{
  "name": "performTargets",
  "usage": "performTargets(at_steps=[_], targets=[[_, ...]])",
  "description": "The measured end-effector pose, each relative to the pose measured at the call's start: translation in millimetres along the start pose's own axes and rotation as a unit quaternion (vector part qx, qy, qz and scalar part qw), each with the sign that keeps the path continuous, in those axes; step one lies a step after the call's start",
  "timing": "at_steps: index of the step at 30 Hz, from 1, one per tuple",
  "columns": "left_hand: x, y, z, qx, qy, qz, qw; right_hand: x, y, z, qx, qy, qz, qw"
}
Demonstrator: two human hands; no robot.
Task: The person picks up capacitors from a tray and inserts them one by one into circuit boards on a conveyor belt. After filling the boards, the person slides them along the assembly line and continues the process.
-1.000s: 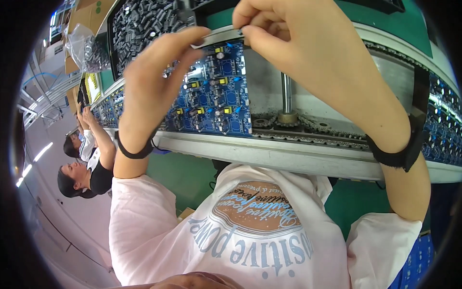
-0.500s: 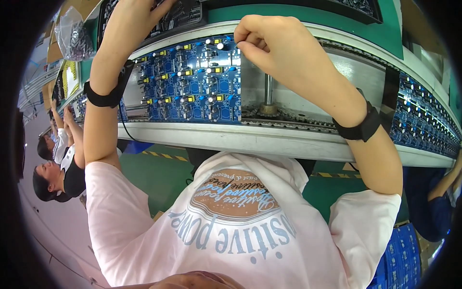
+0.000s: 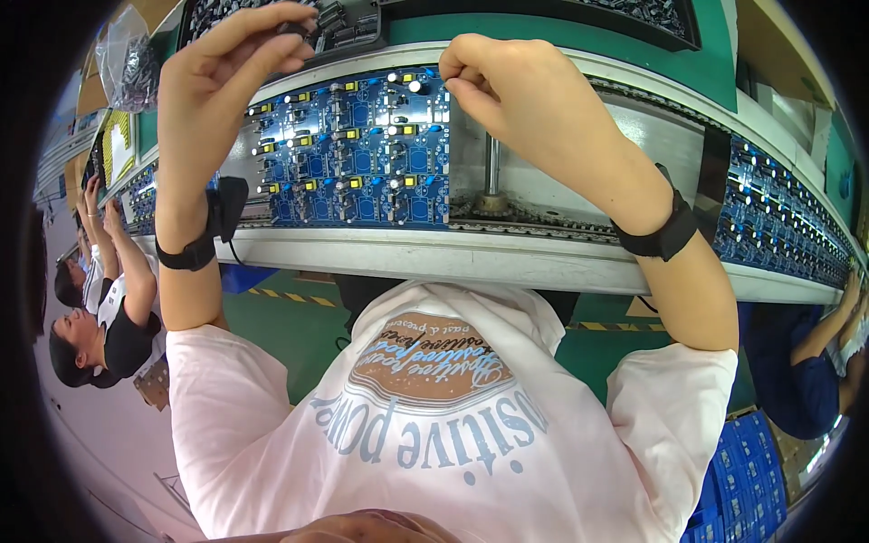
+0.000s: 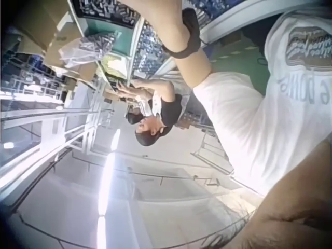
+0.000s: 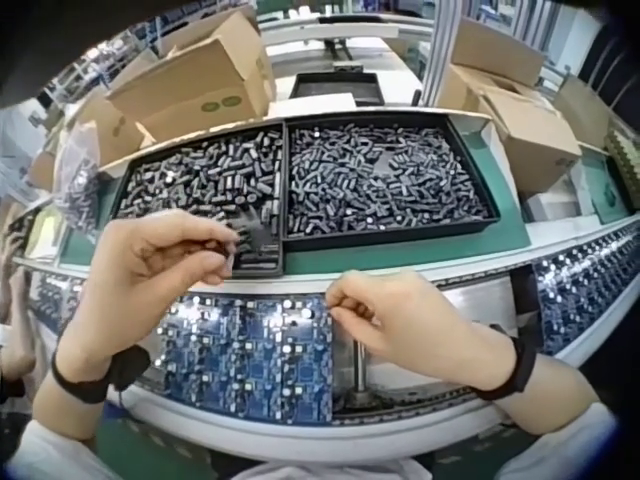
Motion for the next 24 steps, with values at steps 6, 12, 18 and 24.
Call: performTargets(at_steps=[6,12,18,24], targets=[[-6,27,9,0.378,-0.324,-0.039,0.867,2,4,-11,0.078,0.100,0.039,0.991],[-14,45,7,0.438,-0.210,0.042,0.873,2,9,-20,0.100,0.178,0.060,0.977],[-21,59,4,0.463,-0.230,0.030,0.856,93,-17,-17,0.105,0.190,0.254,0.943],[-22,62,-1,0.463,-0.227,0.015,0.857,108,-58,2,-0.103,0.246,0.161,0.950]])
Point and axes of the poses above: each hand's wrist, its own y-axis away from the middle knuckle, its own x-axis out of the back of the hand, z = x × y, the point moved 6 cm from there along -y, towards the middle knuckle, and after that the axes turned 12 degrees about -x, right-handed, at the moved point
